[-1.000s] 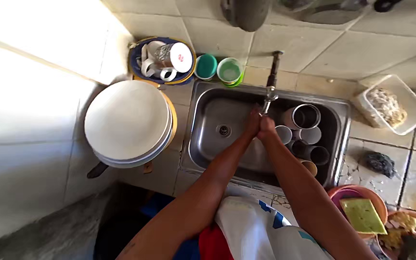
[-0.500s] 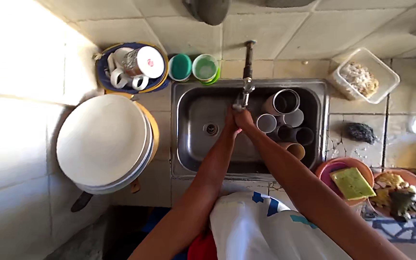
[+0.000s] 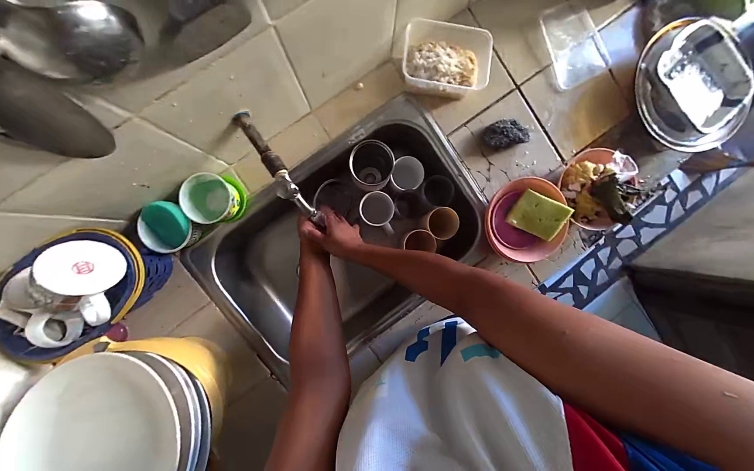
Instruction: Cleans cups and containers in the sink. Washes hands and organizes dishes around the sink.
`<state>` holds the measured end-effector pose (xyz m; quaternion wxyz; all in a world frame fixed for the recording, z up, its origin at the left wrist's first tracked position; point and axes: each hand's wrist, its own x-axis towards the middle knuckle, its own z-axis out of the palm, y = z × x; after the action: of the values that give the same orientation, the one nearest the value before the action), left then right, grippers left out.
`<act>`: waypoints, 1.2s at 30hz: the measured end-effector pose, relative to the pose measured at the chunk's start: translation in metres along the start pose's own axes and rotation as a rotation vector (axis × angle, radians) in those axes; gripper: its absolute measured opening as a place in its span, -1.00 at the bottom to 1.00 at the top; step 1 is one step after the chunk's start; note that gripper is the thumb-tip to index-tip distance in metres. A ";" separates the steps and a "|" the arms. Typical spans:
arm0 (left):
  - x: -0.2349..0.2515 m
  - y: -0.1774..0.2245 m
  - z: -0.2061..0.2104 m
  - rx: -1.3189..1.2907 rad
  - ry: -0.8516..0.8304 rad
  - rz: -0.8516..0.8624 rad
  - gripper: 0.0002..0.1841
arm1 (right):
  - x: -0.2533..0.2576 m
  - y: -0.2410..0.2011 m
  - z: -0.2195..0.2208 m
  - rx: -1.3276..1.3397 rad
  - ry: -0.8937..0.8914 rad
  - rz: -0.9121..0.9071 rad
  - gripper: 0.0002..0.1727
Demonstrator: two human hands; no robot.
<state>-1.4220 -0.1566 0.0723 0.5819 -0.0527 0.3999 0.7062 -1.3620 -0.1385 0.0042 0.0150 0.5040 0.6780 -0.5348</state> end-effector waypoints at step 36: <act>-0.120 -0.268 0.111 0.920 -0.059 -0.345 -0.34 | -0.061 0.199 -0.373 -0.727 0.213 -0.172 -0.15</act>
<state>-1.1093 -0.1796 0.0771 0.6643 0.1642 0.6392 0.3511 -0.9991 0.0807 0.0569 0.0773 0.4598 0.8609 -0.2036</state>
